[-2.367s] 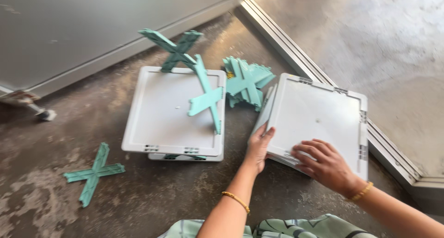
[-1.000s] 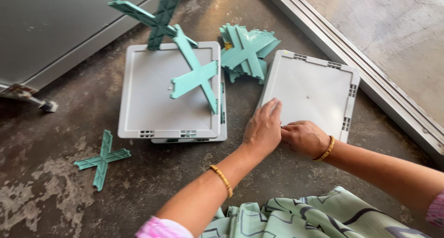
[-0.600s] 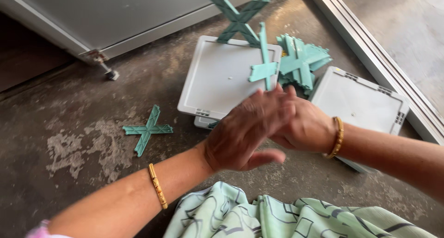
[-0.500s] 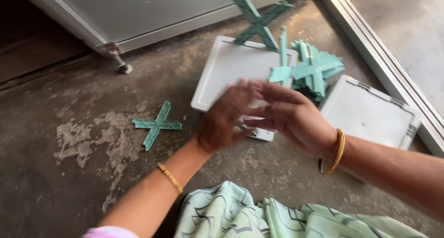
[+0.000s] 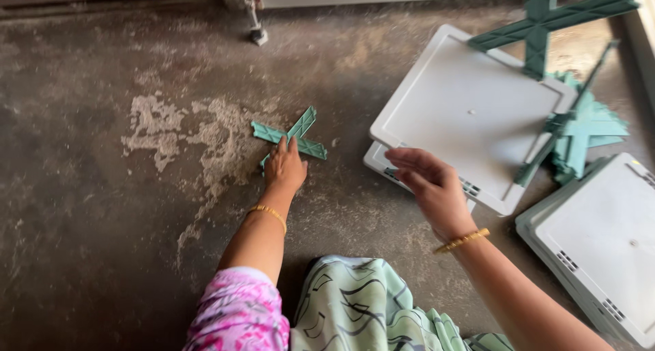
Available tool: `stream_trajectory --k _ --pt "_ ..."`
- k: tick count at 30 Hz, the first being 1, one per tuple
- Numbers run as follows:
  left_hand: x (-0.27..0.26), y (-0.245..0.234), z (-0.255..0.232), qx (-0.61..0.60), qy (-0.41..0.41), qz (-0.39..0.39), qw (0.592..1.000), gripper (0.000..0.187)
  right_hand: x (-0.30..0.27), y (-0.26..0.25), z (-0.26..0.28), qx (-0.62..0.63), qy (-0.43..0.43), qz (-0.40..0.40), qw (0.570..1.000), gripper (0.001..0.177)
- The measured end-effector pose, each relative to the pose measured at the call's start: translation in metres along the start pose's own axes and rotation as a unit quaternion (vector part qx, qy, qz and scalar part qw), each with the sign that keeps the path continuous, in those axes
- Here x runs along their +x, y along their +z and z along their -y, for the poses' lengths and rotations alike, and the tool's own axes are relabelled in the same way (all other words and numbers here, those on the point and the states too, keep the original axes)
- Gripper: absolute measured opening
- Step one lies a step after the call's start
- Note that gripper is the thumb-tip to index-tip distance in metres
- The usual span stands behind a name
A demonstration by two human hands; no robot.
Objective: The person sits on the floor and assembles white square plastic trays with teal X-shaped supports. They pick up trays and supports, insert the supports into slots on the trays, and stack the assembled units.
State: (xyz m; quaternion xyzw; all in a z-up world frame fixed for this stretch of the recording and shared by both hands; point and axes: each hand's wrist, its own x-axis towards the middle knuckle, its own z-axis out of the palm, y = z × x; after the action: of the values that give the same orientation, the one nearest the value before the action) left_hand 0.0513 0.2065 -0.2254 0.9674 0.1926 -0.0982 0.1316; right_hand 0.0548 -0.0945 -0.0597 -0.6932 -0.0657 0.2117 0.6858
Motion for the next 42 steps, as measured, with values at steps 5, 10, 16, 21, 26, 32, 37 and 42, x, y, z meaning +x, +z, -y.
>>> stream_trajectory --k 5,10,16,21,26,32,37,42 --pt "0.032 0.014 0.009 -0.009 0.017 -0.001 1.0 0.078 0.045 0.031 -0.02 -0.131 -0.043 0.096 0.986 0.042" --pt "0.057 0.023 0.009 0.033 -0.005 0.059 0.998 0.075 0.075 0.057 -0.035 -0.202 -0.039 0.132 0.97 0.054" --pt "0.066 0.032 -0.005 0.075 -0.01 0.062 0.995 0.075 0.083 0.077 -0.045 -0.259 0.004 0.147 0.955 0.061" --pt "0.059 0.024 -0.007 0.05 -0.018 0.047 0.997 0.086 0.087 0.074 -0.06 -0.254 0.005 0.14 0.957 0.06" --pt "0.037 -0.01 -0.019 0.026 -0.01 0.09 0.996 0.066 0.083 0.069 -0.055 -0.249 0.015 0.126 0.96 0.057" --pt "-0.003 -0.053 -0.031 -0.056 0.071 -0.117 0.989 0.067 0.066 0.069 -0.018 -0.369 0.037 0.01 0.928 0.064" --pt "-0.038 -0.085 -0.043 -0.114 0.142 -0.206 0.961 0.075 0.054 0.062 -0.018 -0.326 -0.182 -0.033 0.927 0.062" --pt "-0.07 -0.114 -0.074 -0.141 0.212 -0.246 0.935 0.075 0.038 0.03 0.01 -0.188 -0.073 0.003 0.979 0.037"
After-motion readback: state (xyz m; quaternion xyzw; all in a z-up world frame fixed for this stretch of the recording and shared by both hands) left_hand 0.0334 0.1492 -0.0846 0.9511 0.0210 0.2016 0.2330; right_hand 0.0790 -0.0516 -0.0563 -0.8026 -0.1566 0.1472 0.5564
